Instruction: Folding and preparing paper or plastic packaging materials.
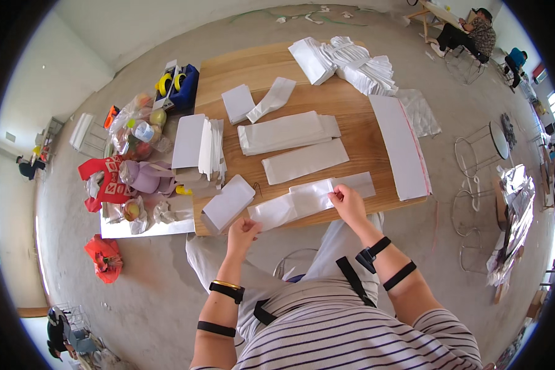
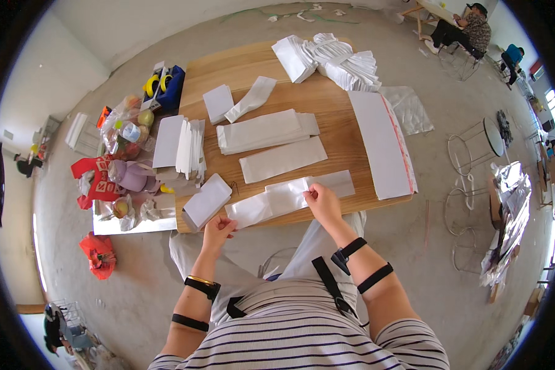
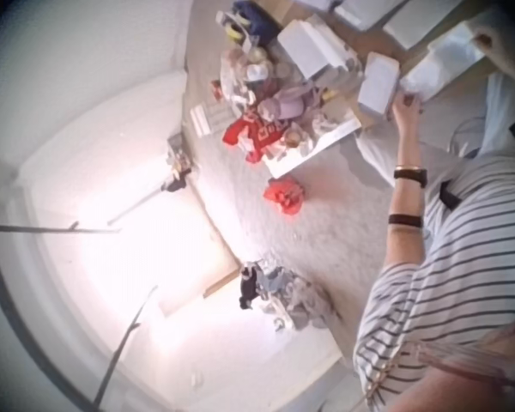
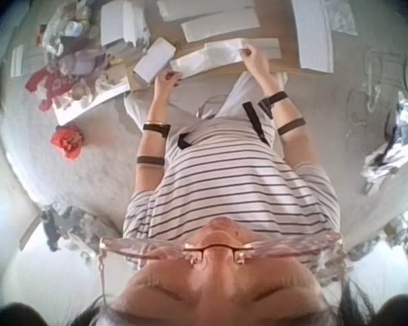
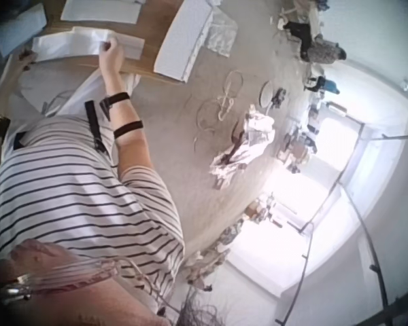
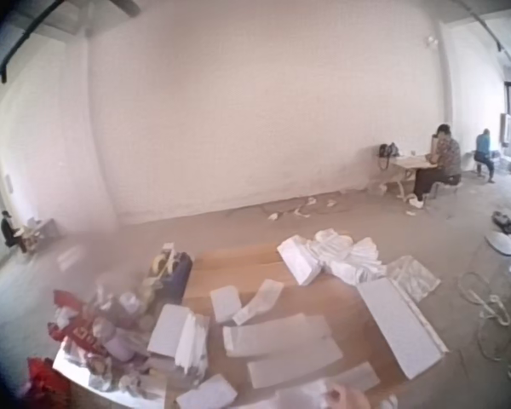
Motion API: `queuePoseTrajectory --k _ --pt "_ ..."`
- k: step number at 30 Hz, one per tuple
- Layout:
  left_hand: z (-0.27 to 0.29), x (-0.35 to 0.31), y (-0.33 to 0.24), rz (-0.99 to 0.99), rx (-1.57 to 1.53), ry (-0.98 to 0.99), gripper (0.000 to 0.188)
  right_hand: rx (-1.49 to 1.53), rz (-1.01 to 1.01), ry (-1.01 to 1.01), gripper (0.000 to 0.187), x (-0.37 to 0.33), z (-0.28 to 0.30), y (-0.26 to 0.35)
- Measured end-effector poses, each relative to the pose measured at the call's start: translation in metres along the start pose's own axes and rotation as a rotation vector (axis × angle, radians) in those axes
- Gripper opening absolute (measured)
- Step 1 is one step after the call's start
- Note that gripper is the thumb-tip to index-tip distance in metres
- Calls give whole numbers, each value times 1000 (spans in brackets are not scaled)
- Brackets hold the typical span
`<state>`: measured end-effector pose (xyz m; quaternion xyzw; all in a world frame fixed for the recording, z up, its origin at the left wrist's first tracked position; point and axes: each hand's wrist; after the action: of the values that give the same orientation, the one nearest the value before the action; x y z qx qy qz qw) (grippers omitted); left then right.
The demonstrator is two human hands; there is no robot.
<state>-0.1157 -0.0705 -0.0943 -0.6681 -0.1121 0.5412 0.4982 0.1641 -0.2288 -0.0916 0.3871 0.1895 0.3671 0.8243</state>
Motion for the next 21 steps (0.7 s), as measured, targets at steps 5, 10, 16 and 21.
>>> queuePoseTrajectory --k 5,10,16,21 --pt "-4 -12 -6 -427 814 -421 34 -20 16 -16 21 2 -1 -5" --pt "-25 -5 -19 -708 831 -420 36 -26 26 -8 21 1 0 -3" --pt "-27 13 -16 -464 883 -451 24 -35 -4 3 21 -1 -2 -3" --pt "-29 7 -22 -388 877 -422 12 -57 7 -6 21 -1 -2 -6"
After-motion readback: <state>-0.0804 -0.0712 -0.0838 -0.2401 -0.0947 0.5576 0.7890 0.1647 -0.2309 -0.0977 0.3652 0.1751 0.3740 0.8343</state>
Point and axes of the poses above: each hand's wrist, its own x-axis towards the middle knuckle, its own z-axis out of the back of the hand, y = z × x, and after that the axes turned 5 degrees about z, right-handed
